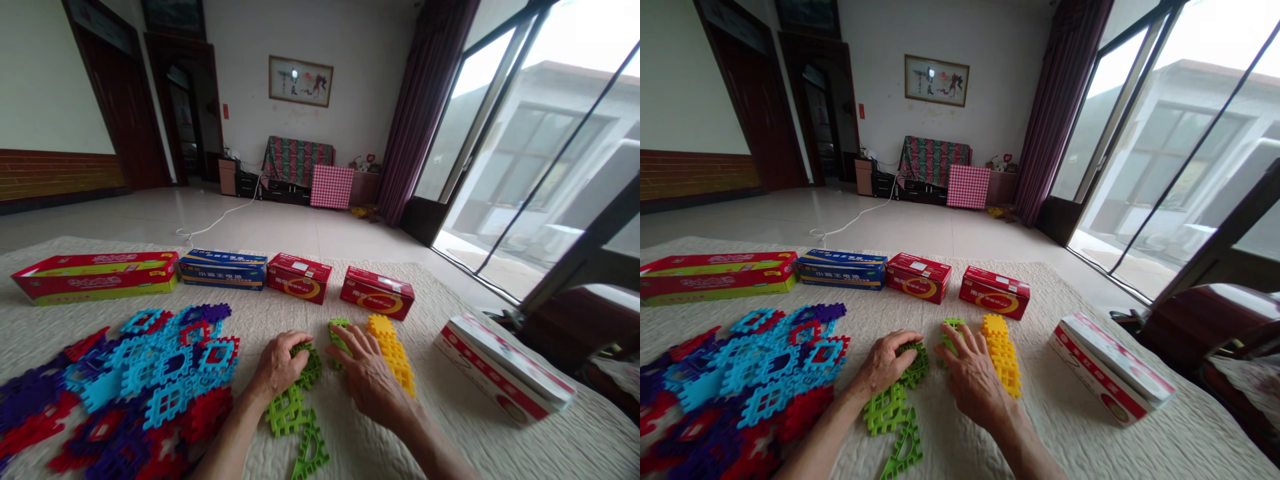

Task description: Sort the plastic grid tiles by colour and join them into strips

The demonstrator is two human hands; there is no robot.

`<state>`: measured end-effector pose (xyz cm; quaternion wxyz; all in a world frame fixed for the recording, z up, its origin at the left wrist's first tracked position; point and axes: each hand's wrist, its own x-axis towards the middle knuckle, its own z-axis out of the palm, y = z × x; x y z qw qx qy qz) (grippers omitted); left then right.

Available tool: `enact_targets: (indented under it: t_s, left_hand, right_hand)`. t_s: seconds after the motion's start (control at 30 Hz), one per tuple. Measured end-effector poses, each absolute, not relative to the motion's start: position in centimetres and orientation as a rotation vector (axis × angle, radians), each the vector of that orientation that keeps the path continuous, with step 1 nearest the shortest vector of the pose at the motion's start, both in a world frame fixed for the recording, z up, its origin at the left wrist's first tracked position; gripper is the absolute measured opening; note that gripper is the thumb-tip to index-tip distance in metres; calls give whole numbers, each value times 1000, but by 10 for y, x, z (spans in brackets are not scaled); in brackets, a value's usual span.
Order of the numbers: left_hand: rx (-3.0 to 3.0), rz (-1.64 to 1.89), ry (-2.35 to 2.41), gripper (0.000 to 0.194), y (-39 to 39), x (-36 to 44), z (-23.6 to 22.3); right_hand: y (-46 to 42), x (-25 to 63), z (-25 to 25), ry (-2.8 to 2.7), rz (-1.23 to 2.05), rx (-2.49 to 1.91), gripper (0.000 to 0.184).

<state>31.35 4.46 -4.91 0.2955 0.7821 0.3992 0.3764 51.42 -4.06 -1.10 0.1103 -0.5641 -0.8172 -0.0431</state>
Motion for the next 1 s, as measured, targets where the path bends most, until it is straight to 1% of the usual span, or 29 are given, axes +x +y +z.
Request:
enact_targets:
  t_s: [0.4,0.53,0.63,0.73,0.83,0.93,1.0]
  left_hand:
    - [2058,1042,1049,31,45,315,-49]
    - [2025,1058,1035,30,47,315,-50]
    - [1940,1080,1047,30,49,314,-51]
    - [1793,1107,1107,35,52,313,-52]
    - [1705,1134,1131,37,53,313,-54]
    - [1699,1147,1126,37,53,313,-56]
    - [1712,1143,1117,38,54,313,-56]
  right_hand:
    - [-36,520,-14,-2395,-129,-1651,63]
    - [-42,514,-8,-2343,-112,-1574,63]
    - [-49,500,-2,-2301,-55,-1449,51]
    - [-52,485,0,-2321,6,-1349,41]
    - [-51,473,-1,-2383,50,-1343,34]
    - [-49,467,-4,-2395,79,-1376,21]
    - [-49,466,-7,-2379,87,-1374,17]
